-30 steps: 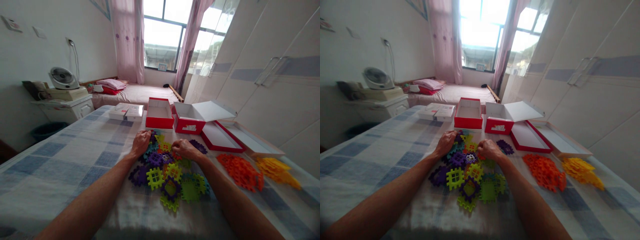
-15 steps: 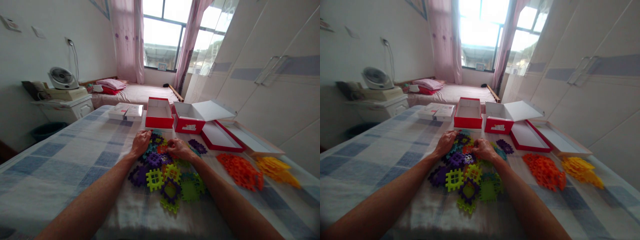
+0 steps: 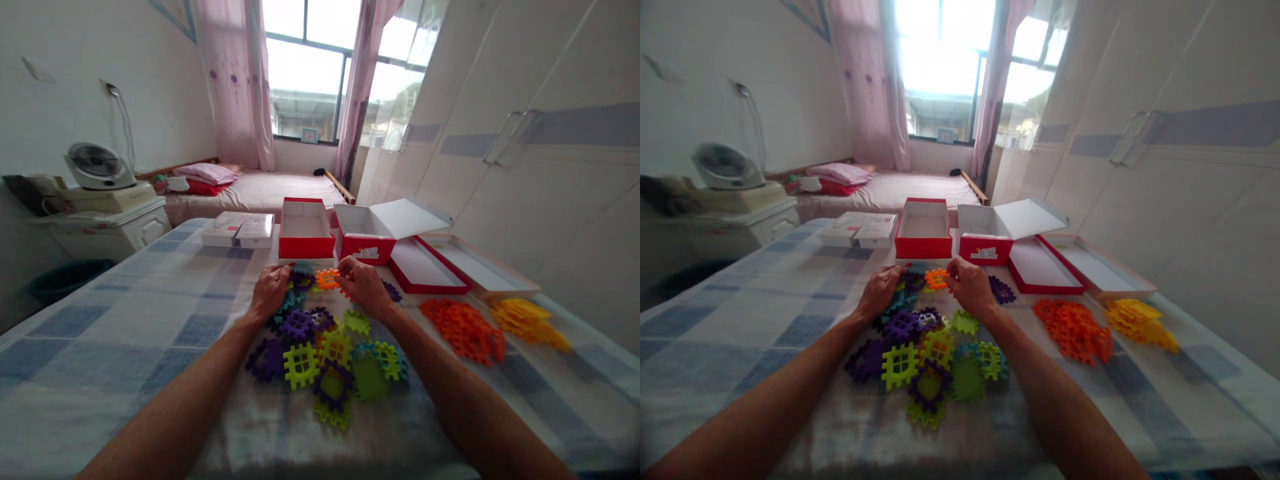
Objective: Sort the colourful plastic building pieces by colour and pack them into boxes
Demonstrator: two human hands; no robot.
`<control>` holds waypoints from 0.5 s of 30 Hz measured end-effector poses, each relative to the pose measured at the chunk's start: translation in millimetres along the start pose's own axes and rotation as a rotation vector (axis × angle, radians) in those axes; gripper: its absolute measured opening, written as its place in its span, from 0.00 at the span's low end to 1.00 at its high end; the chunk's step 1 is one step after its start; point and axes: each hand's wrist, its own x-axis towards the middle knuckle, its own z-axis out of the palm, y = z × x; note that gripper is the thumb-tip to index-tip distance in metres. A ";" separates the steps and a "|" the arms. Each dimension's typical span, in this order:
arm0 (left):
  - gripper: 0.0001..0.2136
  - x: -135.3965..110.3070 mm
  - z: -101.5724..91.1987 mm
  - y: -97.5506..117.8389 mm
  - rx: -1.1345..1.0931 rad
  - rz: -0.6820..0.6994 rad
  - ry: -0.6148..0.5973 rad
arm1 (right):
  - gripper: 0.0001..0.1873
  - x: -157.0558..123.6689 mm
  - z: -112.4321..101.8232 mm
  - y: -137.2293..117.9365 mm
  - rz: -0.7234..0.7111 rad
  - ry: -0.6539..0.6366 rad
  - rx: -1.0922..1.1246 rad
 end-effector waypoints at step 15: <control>0.28 2.4 0.0 -6.9 0.035 0.015 -0.031 | 0.08 -120.6 -139.3 91.9 0.386 -0.099 -0.267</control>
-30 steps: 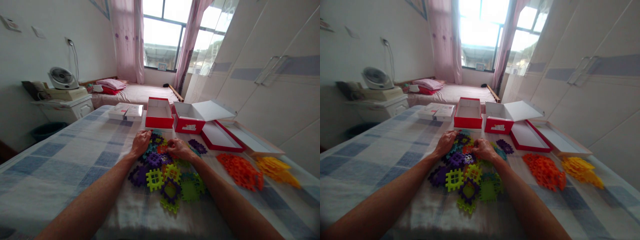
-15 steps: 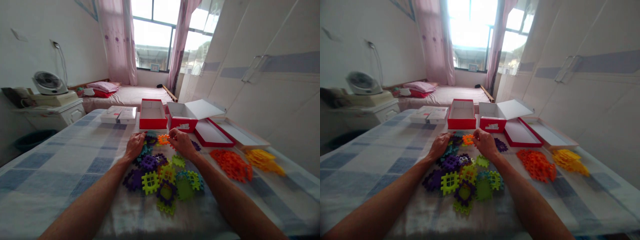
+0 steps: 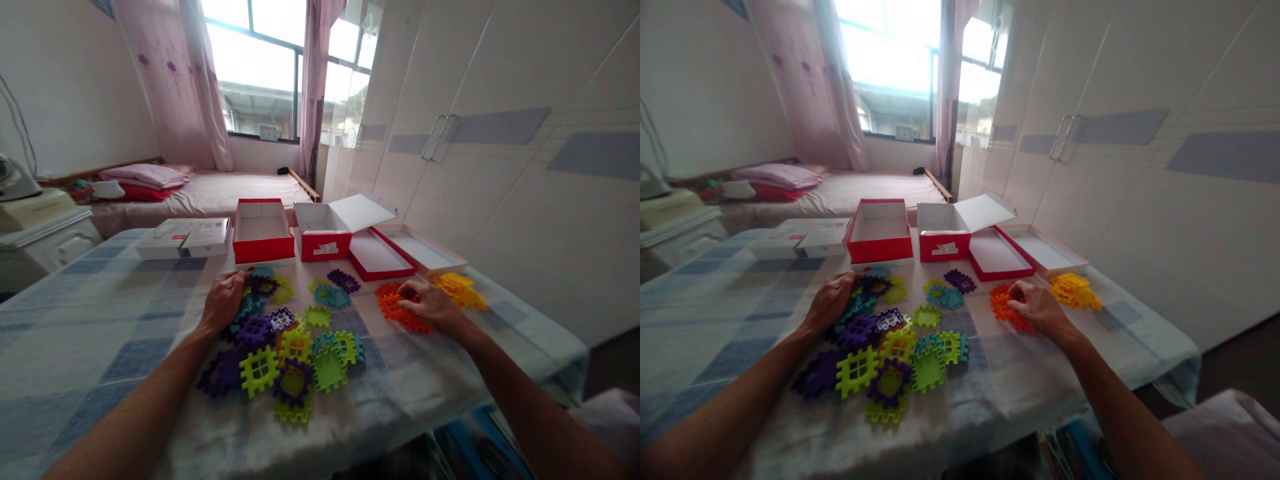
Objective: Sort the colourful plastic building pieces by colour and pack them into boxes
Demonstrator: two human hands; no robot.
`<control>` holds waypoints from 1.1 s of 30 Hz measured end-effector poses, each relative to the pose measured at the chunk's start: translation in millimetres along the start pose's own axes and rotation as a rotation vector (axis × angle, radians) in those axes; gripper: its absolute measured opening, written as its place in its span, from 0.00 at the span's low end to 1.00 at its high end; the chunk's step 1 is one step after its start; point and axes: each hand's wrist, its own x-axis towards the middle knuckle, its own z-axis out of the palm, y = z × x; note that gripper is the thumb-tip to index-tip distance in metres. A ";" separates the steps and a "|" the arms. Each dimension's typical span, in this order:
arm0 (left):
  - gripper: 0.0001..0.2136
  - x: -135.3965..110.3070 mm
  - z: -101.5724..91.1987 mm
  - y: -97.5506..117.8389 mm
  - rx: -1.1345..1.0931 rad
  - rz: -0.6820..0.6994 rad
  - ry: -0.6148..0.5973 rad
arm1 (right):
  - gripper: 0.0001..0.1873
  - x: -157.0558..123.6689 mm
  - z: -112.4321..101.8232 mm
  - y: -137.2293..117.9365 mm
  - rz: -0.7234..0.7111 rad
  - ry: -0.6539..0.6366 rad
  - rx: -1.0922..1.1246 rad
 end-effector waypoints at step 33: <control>0.27 -0.8 2.2 1.2 -0.021 -0.009 0.031 | 0.28 -19.4 48.1 -127.6 -0.651 -0.257 0.122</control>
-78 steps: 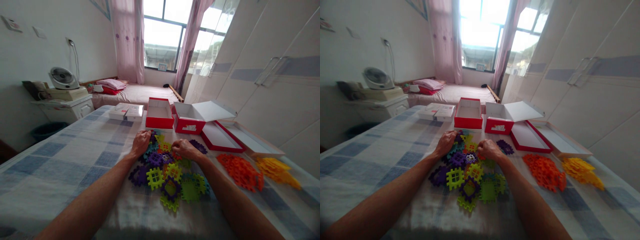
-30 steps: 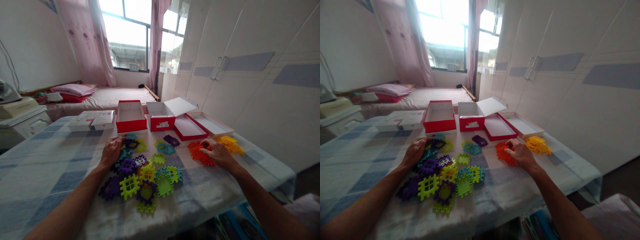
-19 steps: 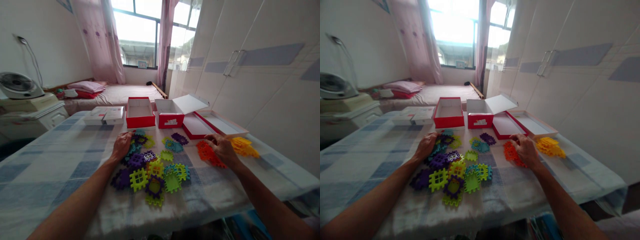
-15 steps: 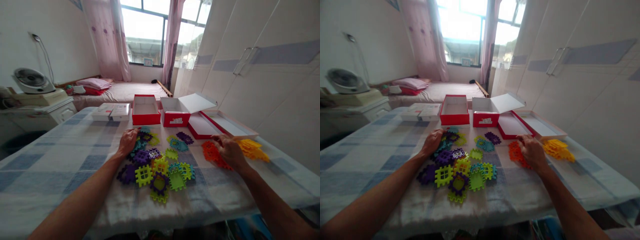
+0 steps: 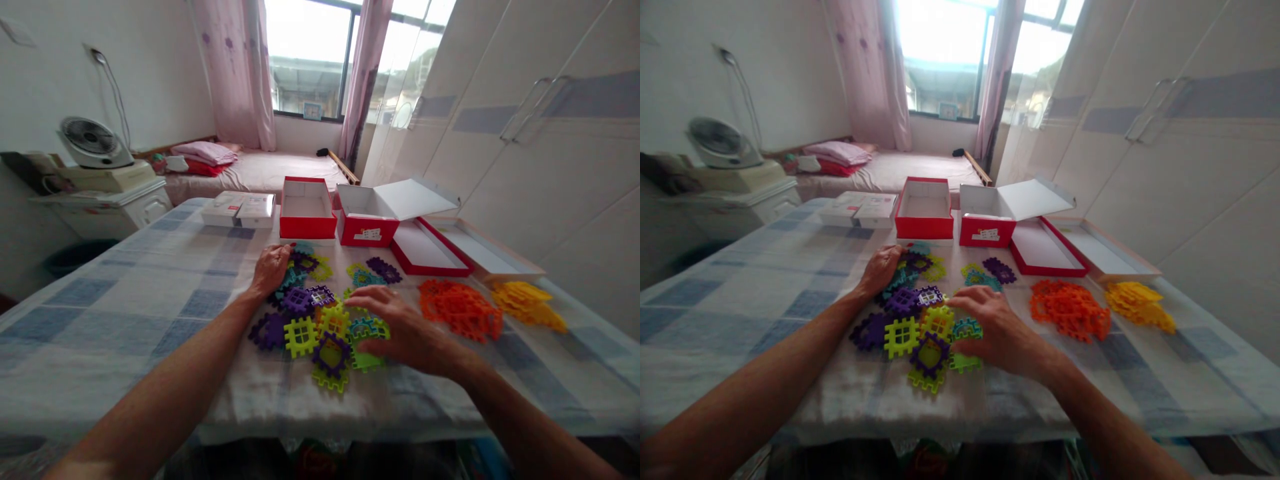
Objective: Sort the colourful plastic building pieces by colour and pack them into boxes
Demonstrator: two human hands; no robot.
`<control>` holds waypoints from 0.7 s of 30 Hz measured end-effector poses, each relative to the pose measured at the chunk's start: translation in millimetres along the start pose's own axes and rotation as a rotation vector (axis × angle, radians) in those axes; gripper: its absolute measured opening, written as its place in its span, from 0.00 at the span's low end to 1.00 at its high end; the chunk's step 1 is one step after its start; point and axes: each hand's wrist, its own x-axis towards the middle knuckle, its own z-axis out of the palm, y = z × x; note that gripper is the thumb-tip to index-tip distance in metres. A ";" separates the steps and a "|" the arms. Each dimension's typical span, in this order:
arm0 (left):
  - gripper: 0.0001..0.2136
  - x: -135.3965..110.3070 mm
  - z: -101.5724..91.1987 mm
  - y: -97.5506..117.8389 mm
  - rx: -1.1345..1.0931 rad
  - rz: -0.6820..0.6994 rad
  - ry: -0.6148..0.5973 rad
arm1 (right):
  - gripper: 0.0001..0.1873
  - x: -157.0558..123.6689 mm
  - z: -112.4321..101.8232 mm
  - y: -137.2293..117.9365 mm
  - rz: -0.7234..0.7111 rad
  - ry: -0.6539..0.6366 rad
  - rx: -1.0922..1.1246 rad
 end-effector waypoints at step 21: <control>0.25 -0.3 -0.7 1.4 0.034 0.027 -0.012 | 0.13 46.0 26.0 21.6 0.033 0.075 -0.124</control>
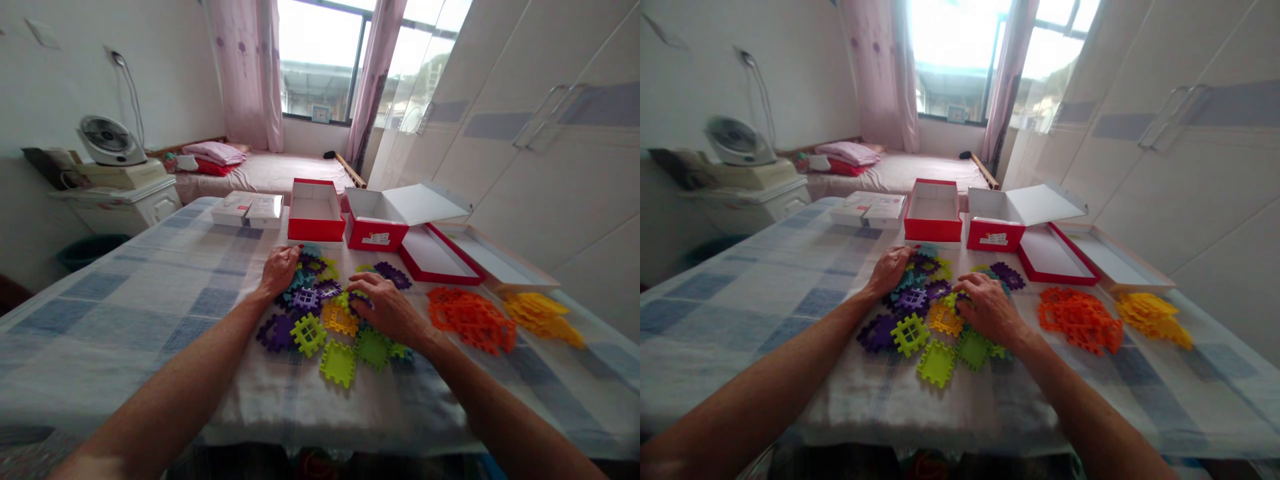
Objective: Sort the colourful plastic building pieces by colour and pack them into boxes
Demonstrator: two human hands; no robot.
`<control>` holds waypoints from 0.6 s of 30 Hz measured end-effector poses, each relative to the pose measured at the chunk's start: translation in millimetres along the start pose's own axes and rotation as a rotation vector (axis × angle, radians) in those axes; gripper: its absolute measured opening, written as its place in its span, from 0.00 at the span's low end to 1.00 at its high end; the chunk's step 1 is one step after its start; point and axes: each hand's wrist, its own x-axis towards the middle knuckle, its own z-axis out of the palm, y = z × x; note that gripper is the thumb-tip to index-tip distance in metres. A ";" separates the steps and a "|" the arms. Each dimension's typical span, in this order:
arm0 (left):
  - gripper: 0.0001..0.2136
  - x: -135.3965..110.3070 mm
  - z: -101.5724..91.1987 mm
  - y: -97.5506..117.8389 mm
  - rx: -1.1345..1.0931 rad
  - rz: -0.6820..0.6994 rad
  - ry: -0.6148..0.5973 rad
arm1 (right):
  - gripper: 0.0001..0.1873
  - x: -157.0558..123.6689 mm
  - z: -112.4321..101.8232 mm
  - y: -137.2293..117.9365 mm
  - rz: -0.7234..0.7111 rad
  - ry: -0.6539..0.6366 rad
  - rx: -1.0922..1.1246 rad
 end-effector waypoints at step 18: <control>0.25 0.4 1.1 -0.6 -0.010 -0.026 -0.004 | 0.22 14.8 14.9 -9.6 -0.189 -0.194 -0.057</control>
